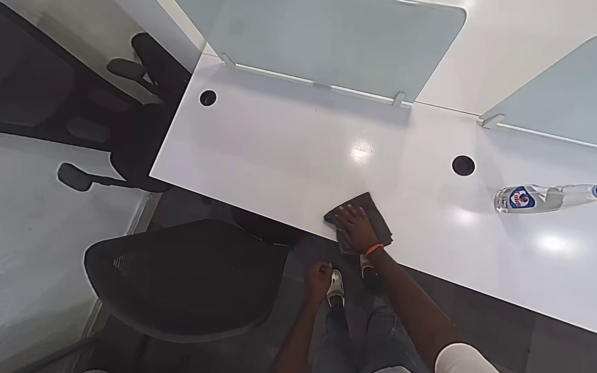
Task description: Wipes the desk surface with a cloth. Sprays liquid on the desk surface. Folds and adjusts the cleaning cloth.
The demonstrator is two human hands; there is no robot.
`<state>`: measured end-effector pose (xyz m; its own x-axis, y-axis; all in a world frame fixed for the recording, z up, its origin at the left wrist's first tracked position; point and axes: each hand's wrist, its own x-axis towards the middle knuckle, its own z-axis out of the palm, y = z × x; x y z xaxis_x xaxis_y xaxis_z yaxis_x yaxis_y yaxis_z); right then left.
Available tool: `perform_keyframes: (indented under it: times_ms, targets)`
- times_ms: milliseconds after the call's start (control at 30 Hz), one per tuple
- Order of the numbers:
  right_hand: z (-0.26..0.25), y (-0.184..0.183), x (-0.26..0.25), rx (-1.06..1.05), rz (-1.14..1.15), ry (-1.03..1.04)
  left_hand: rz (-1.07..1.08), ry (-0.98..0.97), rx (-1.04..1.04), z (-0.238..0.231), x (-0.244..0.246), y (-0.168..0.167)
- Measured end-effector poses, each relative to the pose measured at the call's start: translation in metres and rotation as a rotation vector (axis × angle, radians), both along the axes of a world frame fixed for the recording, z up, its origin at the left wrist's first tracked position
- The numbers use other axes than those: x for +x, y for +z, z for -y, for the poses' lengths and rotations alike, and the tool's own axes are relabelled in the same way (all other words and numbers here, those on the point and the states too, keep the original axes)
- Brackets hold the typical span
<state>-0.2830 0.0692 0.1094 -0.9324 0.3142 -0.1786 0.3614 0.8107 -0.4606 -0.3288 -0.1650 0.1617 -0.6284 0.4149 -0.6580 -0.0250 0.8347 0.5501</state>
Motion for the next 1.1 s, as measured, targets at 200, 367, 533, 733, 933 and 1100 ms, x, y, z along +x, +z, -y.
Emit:
perform_keyframes:
  times_ms: [200,367,533,733,933,1100]
  targets:
    - [-0.062,0.002,0.072,0.182,0.072,-0.316,-0.316,-0.357,0.035,-0.067,-0.009,0.011]
    - [-0.050,0.006,0.130,0.290,0.167,-0.496,-0.651,-0.696,0.393,-0.117,-0.012,-0.028]
    - [-0.034,0.003,0.142,0.314,0.221,-0.467,-0.620,-1.131,0.554,-0.167,-0.010,-0.059]
    - [-0.044,0.002,0.131,0.332,0.188,-0.513,-0.569,-1.249,0.501,-0.181,-0.016,-0.063]
    - [-0.085,-0.001,0.100,0.337,0.093,-0.575,-0.668,-1.229,0.475,-0.183,-0.016,-0.064]
    - [-0.120,0.003,0.081,0.310,0.052,-0.628,-0.711,-1.240,0.451,-0.183,-0.015,-0.067]
